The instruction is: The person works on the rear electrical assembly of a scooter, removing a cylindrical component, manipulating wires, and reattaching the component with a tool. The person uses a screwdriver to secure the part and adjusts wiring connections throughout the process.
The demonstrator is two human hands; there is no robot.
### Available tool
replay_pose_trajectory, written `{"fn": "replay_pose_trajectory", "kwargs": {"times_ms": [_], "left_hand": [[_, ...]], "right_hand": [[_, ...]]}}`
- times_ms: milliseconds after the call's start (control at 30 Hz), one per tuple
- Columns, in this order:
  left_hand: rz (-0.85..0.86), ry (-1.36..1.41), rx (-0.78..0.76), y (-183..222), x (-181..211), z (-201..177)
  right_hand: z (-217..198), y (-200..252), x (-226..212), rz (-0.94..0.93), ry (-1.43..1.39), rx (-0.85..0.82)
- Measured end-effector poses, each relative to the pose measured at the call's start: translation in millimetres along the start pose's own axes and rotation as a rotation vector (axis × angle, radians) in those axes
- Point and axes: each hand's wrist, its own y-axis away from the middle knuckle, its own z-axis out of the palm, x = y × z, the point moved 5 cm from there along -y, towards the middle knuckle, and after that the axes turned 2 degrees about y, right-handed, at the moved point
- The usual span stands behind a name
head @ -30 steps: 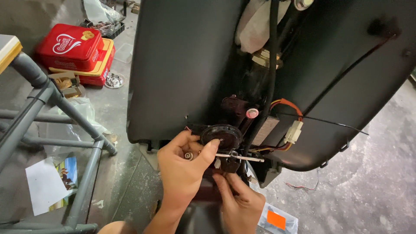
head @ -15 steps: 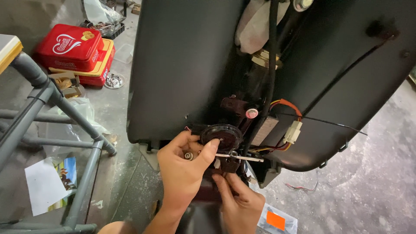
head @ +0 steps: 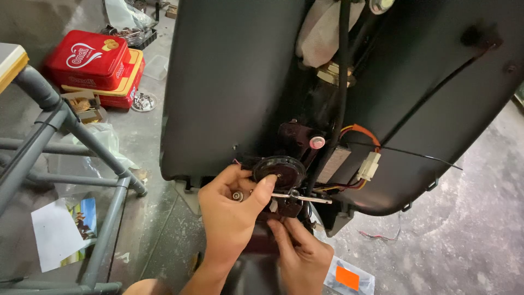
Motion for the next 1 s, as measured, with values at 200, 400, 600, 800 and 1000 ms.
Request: {"fn": "replay_pose_trajectory", "kwargs": {"times_ms": [200,400,600,800,1000], "left_hand": [[-0.059,0.016,0.018,2,-2,2],[-0.021,-0.077,0.085,3,-9,0],[-0.073,-0.18,0.061,8,-6,2],[0.114,-0.177,0.111,9,-1,-10],[0.123,-0.182,0.138,8,-26,-25]], "right_hand": [[0,0,3,-0.044,-0.045,-0.015],[-10,4,20,-0.048,0.023,-0.066],[-63,20,26,-0.33,0.082,-0.061],[-161,52,150,0.067,0.172,-0.136],[-269,68,243,0.38,0.16,0.067]]}}
